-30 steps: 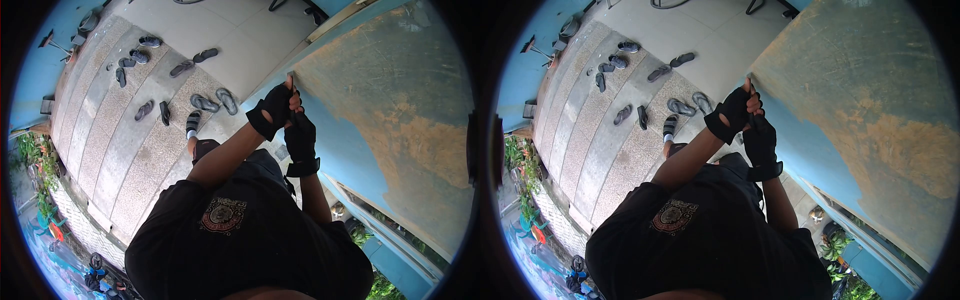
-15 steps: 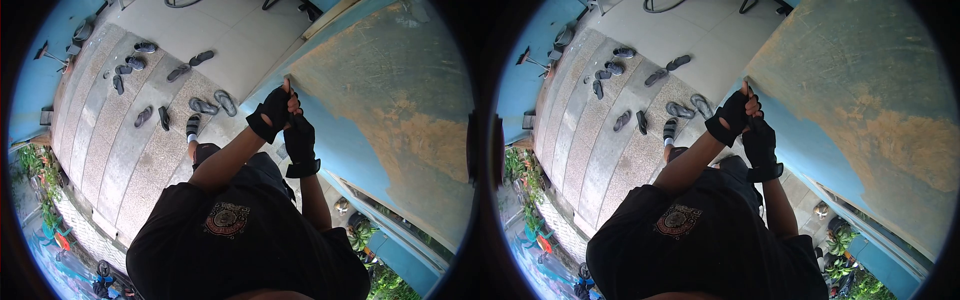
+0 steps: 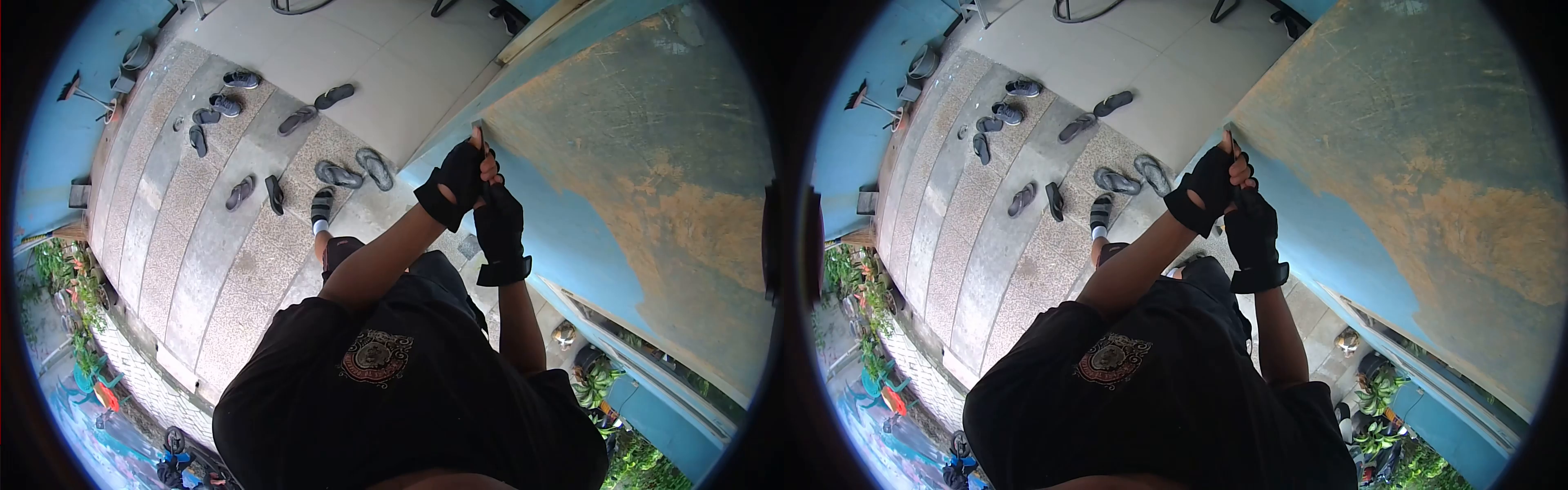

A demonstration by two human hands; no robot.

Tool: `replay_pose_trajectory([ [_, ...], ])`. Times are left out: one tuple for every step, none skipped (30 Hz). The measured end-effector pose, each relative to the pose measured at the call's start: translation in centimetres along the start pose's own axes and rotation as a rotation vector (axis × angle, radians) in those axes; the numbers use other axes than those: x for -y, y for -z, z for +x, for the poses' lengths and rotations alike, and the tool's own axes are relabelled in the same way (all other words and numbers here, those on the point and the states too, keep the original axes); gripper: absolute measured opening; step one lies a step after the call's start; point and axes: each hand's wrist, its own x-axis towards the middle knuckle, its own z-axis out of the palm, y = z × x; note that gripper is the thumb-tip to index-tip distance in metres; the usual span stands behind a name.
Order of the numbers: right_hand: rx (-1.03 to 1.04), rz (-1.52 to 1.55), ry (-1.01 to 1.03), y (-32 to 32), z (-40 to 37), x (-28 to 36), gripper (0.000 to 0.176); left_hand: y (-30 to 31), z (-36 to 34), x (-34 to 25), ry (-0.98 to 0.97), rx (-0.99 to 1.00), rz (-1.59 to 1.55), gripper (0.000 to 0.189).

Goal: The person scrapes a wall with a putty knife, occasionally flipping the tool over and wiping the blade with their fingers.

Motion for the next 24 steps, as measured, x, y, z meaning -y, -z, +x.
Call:
replay_pose_trajectory([
  [0.024, -0.033, -0.048, 0.1, 0.3, 0.1, 0.033, 0.0, 0.2, -0.2, 0.001, 0.002, -0.002, 0.04],
  [0.024, -0.034, -0.056, 0.2, 0.1, 0.1, 0.033, 0.1, 0.1, -0.2, 0.007, 0.006, 0.003, 0.04],
  [0.034, -0.008, -0.082, 0.1, 0.1, 0.1, 0.033, 0.3, 0.0, -0.2, 0.009, 0.011, 0.009, 0.041],
  [0.042, 0.023, -0.106, 0.0, 0.1, 0.3, 0.033, 0.3, -0.2, -0.2, 0.01, 0.008, 0.011, 0.041],
  [0.043, 0.026, -0.103, -0.2, 0.0, 0.1, 0.033, 0.4, -0.3, -0.3, 0.038, 0.016, 0.021, 0.041],
  [0.008, -0.047, -0.014, -0.4, 0.3, -0.2, 0.032, 0.5, 0.0, -0.5, 0.059, 0.029, 0.031, 0.041],
  [-0.03, -0.122, 0.071, -0.5, 0.5, -0.4, 0.031, 0.8, 0.5, -0.9, 0.056, 0.032, 0.033, 0.041],
  [-0.031, -0.125, 0.062, -0.8, 0.6, -0.7, 0.031, 1.2, 0.9, -1.1, 0.033, 0.025, 0.007, 0.042],
  [-0.044, -0.108, 0.098, -1.2, 1.2, -0.6, 0.033, 1.6, 1.0, -0.9, 0.012, 0.018, -0.02, 0.044],
  [-0.058, -0.089, 0.132, -1.4, 1.4, -0.4, 0.034, 2.0, 0.6, -0.6, 0.024, 0.014, -0.023, 0.044],
  [-0.064, -0.088, 0.135, -1.3, 1.3, 0.3, 0.034, 2.3, 0.6, -1.0, 0.043, 0.011, 0.032, 0.046],
  [-0.039, -0.103, 0.026, -1.1, 1.1, 1.3, 0.032, 2.3, 0.5, -1.7, 0.056, 0.007, 0.088, 0.05],
  [-0.011, -0.118, -0.093, -1.0, 0.9, 2.1, 0.03, 1.3, -0.5, -2.4, 0.058, 0.003, 0.091, 0.05],
  [-0.011, -0.114, -0.103, -1.0, 0.9, 2.8, 0.03, 0.2, -1.7, -2.9, 0.025, 0.02, 0.181, 0.054],
  [-0.027, -0.124, -0.111, -0.9, 0.9, 3.5, 0.036, -0.5, -2.5, -3.3, -0.004, 0.037, 0.27, 0.059],
  [-0.045, -0.133, -0.119, -1.0, 0.9, 4.0, 0.043, -0.4, -2.9, -3.6, 0.009, 0.032, 0.273, 0.059],
  [-0.053, -0.129, -0.131, -1.5, 0.8, 4.1, 0.043, -0.4, -3.2, -3.9, 0.014, 0.023, 0.396, 0.063],
  [-0.057, -0.087, -0.16, -2.1, 0.7, 4.0, 0.041, -0.4, -3.5, -4.3, 0.02, 0.017, 0.521, 0.066],
  [-0.061, -0.046, -0.188, -2.9, 0.6, 3.6, 0.039, 0.2, -3.8, -4.5, 0.036, 0.017, 0.525, 0.066],
  [0.074, -0.088, -0.156, -3.8, 0.0, -0.2, 0.045, 1.3, -4.1, -4.5, 0.115, -0.112, 0.556, 0.065],
  [0.061, -0.083, -0.168, -4.3, -0.4, 0.2, 0.045, 2.7, -4.4, -4.6, 0.194, -0.24, 0.589, 0.063],
  [-0.004, -0.121, -0.053, -4.7, -0.4, 0.7, 0.047, 3.7, -4.7, -4.8, 0.268, -0.252, 0.588, 0.063],
  [-0.072, -0.162, 0.068, -5.1, -0.2, 1.2, 0.048, 4.7, -4.7, -5.0, 0.274, -0.241, 0.601, 0.063],
  [-0.015, -0.129, -0.005, -4.6, 0.0, 2.8, 0.049, 5.1, -5.3, -5.2, 0.281, -0.177, 0.564, 0.061],
])
